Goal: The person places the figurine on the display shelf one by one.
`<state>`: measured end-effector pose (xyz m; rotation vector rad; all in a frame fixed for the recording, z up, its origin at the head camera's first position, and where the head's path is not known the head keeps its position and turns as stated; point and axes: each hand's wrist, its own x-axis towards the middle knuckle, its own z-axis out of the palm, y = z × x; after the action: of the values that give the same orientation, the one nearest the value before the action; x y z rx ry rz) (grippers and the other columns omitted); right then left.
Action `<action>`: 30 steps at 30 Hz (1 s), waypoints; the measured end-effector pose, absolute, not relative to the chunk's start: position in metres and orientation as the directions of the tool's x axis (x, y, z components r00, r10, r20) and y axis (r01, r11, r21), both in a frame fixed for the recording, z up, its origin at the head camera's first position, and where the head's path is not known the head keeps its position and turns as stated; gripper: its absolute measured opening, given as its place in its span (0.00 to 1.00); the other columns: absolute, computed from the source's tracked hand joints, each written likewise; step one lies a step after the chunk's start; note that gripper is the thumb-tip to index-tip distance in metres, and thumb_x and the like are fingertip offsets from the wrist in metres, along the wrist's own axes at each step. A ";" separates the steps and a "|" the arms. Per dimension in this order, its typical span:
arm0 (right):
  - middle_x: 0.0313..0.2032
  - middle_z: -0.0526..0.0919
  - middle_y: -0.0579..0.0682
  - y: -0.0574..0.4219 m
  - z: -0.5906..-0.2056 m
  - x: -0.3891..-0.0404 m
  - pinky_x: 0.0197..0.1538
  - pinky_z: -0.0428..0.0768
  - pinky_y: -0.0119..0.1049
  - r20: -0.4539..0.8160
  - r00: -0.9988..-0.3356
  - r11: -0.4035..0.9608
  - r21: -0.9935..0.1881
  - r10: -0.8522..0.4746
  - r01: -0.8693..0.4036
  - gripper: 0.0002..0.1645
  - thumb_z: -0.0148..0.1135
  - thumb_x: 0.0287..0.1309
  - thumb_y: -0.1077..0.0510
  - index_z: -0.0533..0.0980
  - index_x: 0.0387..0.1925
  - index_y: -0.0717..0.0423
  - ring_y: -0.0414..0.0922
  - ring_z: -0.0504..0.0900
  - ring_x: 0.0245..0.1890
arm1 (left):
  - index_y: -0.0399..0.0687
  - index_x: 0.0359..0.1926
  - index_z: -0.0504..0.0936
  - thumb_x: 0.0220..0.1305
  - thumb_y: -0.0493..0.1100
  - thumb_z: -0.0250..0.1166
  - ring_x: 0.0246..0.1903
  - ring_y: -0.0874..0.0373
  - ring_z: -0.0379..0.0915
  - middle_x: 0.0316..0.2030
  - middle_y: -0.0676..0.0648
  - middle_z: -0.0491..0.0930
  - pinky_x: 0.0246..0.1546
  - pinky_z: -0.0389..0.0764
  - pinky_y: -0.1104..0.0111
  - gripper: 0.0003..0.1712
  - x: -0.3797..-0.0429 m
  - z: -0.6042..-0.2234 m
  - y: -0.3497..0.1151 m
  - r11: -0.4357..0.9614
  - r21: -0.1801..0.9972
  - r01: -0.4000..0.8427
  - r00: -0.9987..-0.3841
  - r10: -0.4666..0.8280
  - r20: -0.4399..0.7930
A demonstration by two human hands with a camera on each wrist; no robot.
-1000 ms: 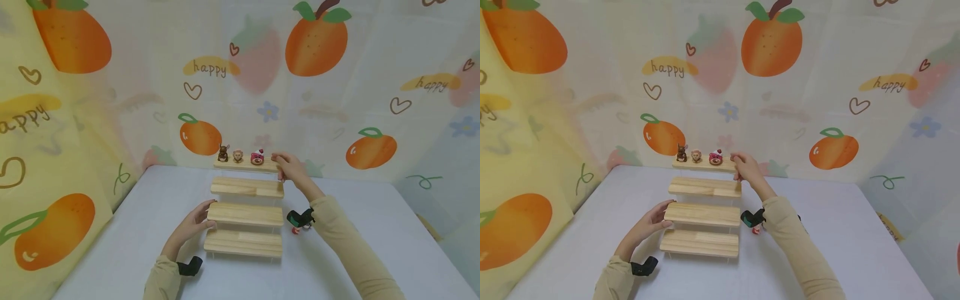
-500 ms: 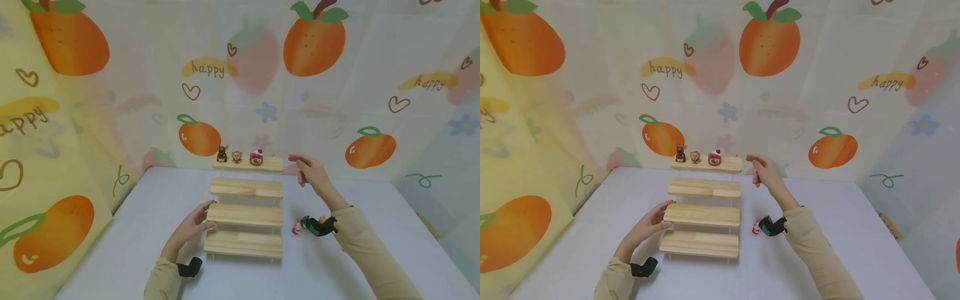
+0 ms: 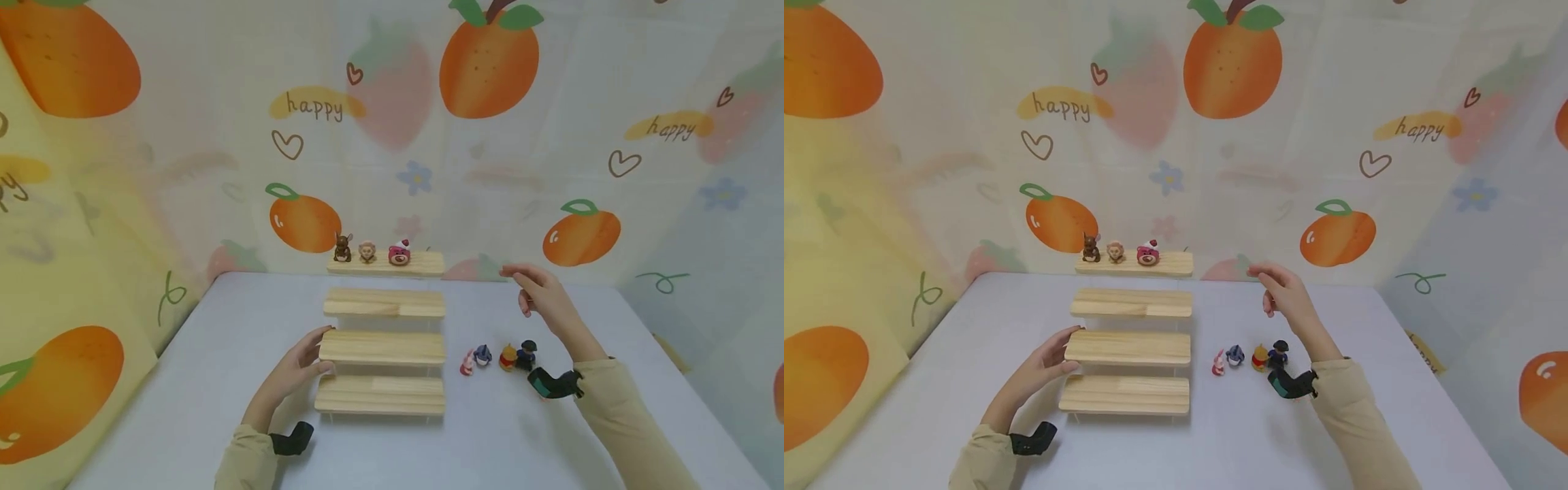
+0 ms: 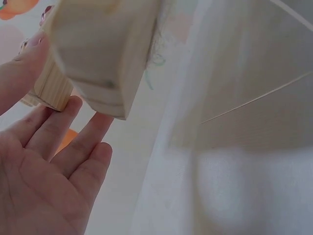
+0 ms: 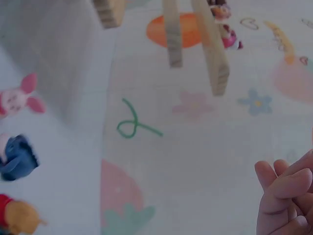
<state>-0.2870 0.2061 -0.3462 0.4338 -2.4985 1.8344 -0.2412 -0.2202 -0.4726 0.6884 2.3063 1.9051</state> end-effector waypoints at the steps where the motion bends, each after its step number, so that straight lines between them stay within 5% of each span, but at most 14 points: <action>1: 0.42 0.75 0.41 0.210 -0.350 -0.285 0.16 0.71 0.28 0.170 -0.963 0.277 -0.934 -0.209 -0.225 0.23 0.43 0.67 0.55 0.65 0.55 0.69 0.40 0.65 0.13 | 0.41 0.65 0.56 0.57 0.35 0.62 0.59 0.40 0.54 0.63 0.36 0.53 0.58 0.53 0.53 0.37 -0.242 -0.473 -0.221 0.124 0.948 0.292 -0.895 0.385 0.226; 13: 0.39 0.78 0.37 0.253 -0.405 -0.255 0.18 0.71 0.28 0.059 -0.988 0.304 -0.947 -0.141 -0.100 0.26 0.45 0.66 0.52 0.65 0.53 0.71 0.41 0.66 0.14 | 0.40 0.64 0.56 0.58 0.33 0.61 0.59 0.42 0.55 0.63 0.37 0.54 0.58 0.53 0.53 0.35 -0.242 -0.475 -0.223 0.128 0.949 0.287 -0.899 0.378 0.221; 21: 0.45 0.75 0.60 0.272 -0.436 -0.237 0.17 0.67 0.29 -0.095 -0.989 0.347 -0.937 -0.117 0.049 0.30 0.46 0.65 0.49 0.64 0.54 0.73 0.40 0.64 0.14 | 0.42 0.64 0.56 0.57 0.34 0.61 0.59 0.42 0.54 0.63 0.37 0.54 0.58 0.53 0.54 0.36 -0.241 -0.473 -0.223 0.124 0.952 0.279 -0.899 0.383 0.214; 30: 0.44 0.77 0.51 0.293 -0.472 -0.229 0.17 0.65 0.27 -0.237 -0.957 0.238 -0.952 -0.167 0.194 0.29 0.50 0.63 0.54 0.61 0.55 0.76 0.36 0.64 0.15 | 0.42 0.65 0.56 0.56 0.34 0.62 0.59 0.42 0.54 0.64 0.37 0.54 0.58 0.54 0.57 0.37 -0.243 -0.471 -0.223 0.116 0.947 0.299 -0.890 0.393 0.233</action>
<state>-0.2290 0.2931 -0.4722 -0.0303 -2.6844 2.1430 -0.2432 -0.2233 -0.4712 0.7117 2.2891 1.9125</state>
